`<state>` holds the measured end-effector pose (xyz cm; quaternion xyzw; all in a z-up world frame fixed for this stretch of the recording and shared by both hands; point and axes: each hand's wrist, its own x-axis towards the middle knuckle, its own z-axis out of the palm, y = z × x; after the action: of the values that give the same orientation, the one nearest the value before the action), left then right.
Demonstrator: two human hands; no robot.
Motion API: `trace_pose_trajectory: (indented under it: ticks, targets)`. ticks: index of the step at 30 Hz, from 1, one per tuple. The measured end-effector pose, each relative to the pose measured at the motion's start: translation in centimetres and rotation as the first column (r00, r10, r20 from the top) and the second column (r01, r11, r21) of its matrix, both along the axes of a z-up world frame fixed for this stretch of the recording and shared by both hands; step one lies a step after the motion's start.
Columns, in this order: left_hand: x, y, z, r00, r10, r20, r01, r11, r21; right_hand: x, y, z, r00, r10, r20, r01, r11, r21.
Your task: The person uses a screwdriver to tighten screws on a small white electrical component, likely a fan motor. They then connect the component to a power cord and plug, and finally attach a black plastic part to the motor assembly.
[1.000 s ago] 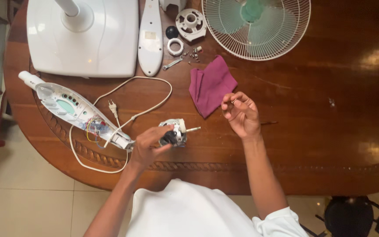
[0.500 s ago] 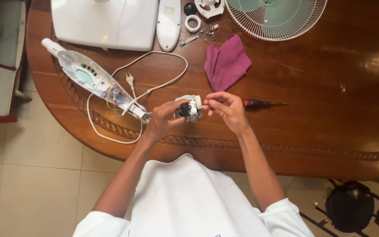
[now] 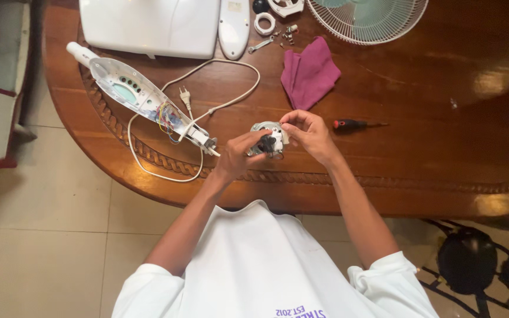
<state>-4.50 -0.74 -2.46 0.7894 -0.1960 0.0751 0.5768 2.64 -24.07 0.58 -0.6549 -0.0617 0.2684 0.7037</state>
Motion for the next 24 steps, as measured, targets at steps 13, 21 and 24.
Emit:
trace_pose_trajectory:
  ticks: [13,21,24]
  targets:
    - [1.6,0.3,-1.2,0.99,-0.065,0.127,0.069,0.997,-0.028,-0.3,0.0,2.6,0.909,0.34,0.239,-0.208,0.87,-0.448]
    - [2.8,0.9,-0.6,0.991,-0.079,0.108,0.082,0.996,-0.02,1.6,2.1,2.8,0.889,0.368,0.273,-0.101,0.739,-0.667]
    - [3.1,1.0,0.2,0.994,-0.09,0.055,0.091,0.996,-0.024,2.5,2.7,3.2,0.832,0.433,0.346,-0.116,0.747,-0.655]
